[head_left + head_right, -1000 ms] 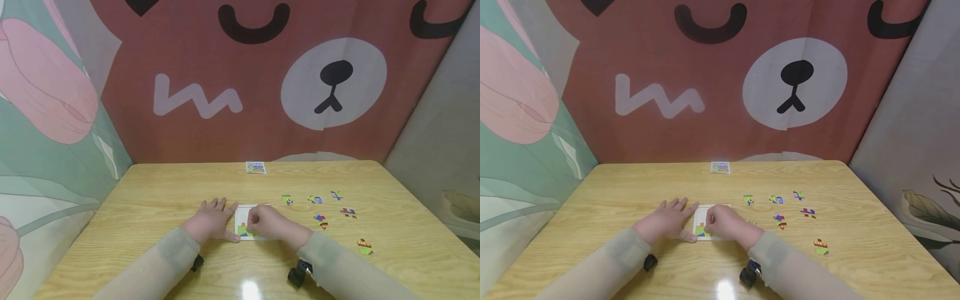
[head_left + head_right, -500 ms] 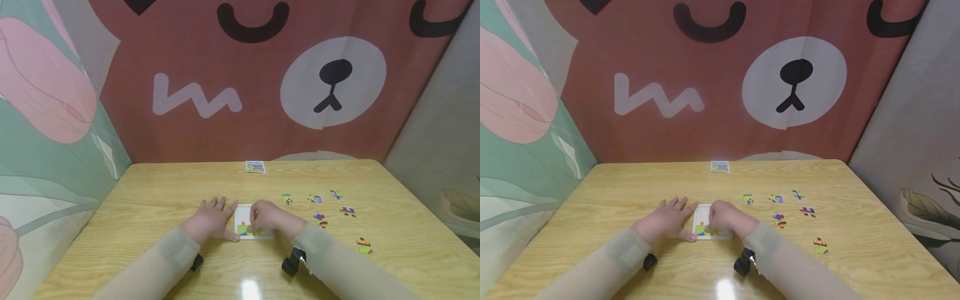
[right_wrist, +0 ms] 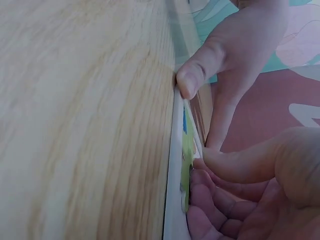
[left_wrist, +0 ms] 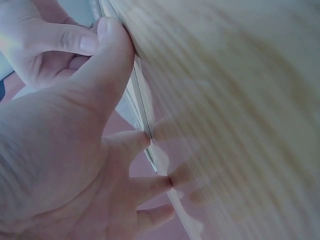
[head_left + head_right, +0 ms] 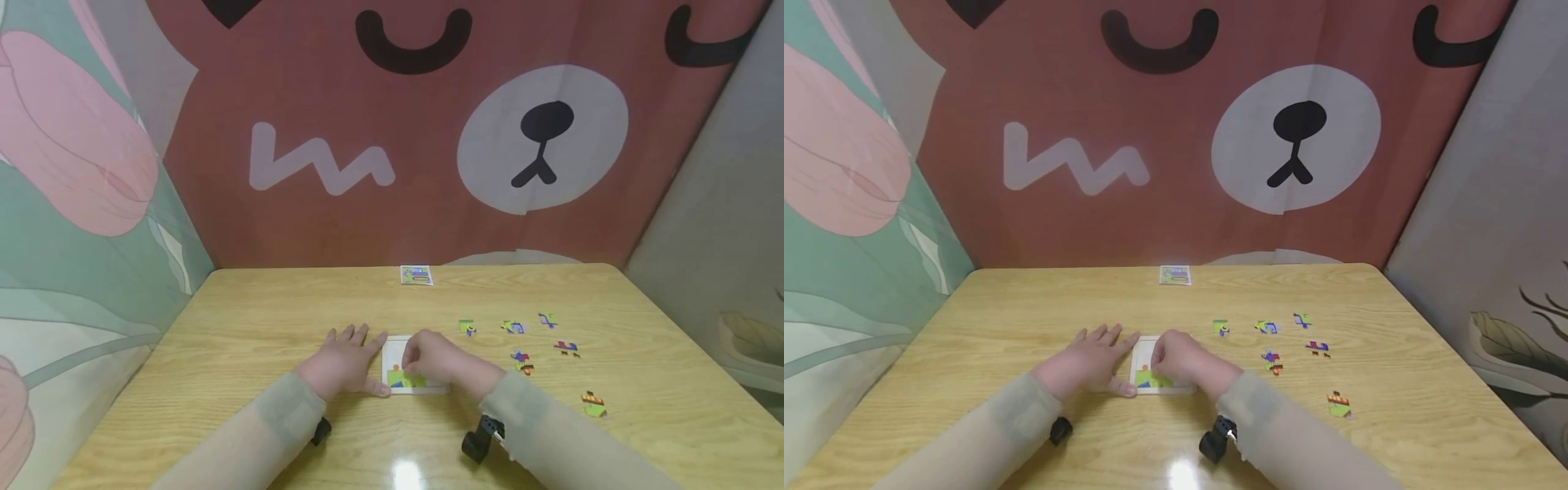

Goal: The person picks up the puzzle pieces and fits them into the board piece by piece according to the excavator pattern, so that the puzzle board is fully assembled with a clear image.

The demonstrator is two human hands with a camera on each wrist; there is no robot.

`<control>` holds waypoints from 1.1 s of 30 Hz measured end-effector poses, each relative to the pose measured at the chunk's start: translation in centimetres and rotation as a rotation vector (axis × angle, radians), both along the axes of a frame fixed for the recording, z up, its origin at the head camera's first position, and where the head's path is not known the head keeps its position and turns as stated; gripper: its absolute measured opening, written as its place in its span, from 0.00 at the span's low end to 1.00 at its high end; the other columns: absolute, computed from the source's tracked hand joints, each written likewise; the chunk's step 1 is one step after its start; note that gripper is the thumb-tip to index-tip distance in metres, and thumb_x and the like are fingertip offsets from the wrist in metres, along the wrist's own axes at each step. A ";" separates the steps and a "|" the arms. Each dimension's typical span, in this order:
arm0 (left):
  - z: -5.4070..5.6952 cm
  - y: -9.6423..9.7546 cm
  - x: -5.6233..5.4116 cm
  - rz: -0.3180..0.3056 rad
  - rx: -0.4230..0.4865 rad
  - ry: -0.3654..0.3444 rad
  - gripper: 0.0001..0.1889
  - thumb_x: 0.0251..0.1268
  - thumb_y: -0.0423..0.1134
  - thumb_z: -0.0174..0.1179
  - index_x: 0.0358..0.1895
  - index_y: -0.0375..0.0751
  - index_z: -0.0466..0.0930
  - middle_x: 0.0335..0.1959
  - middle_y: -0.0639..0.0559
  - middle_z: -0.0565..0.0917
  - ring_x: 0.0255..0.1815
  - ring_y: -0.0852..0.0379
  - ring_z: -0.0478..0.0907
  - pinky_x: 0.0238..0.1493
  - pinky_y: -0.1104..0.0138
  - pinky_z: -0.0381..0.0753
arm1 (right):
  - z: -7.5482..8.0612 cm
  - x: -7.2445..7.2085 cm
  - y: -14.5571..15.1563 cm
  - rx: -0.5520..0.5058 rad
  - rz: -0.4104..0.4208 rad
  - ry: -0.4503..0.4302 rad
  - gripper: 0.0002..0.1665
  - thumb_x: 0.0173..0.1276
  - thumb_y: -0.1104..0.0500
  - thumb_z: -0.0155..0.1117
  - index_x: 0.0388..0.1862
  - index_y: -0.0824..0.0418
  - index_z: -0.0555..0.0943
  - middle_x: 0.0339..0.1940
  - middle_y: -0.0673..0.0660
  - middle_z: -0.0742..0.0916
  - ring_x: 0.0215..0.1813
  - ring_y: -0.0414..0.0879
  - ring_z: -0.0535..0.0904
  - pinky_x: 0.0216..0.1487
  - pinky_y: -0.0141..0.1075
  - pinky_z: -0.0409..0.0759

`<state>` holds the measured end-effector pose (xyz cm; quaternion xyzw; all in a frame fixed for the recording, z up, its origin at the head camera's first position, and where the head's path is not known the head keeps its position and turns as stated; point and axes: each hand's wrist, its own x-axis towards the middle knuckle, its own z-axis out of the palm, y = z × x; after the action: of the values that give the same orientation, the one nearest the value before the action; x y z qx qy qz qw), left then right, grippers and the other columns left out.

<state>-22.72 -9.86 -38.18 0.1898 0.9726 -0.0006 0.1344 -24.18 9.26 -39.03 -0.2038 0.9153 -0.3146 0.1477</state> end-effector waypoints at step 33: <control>0.3 0.2 0.2 0.018 -0.006 -0.032 0.54 0.52 0.73 0.60 0.80 0.53 0.51 0.78 0.40 0.52 0.78 0.38 0.46 0.73 0.41 0.44 | 4.7 1.0 12.5 -0.127 -0.011 0.102 0.05 0.69 0.68 0.63 0.41 0.61 0.83 0.36 0.55 0.84 0.38 0.46 0.77 0.38 0.40 0.79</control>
<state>-22.56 -9.63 -37.90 0.1808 0.9719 0.0007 0.1506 -23.15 21.73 -34.37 -0.2236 0.9009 -0.3619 0.0859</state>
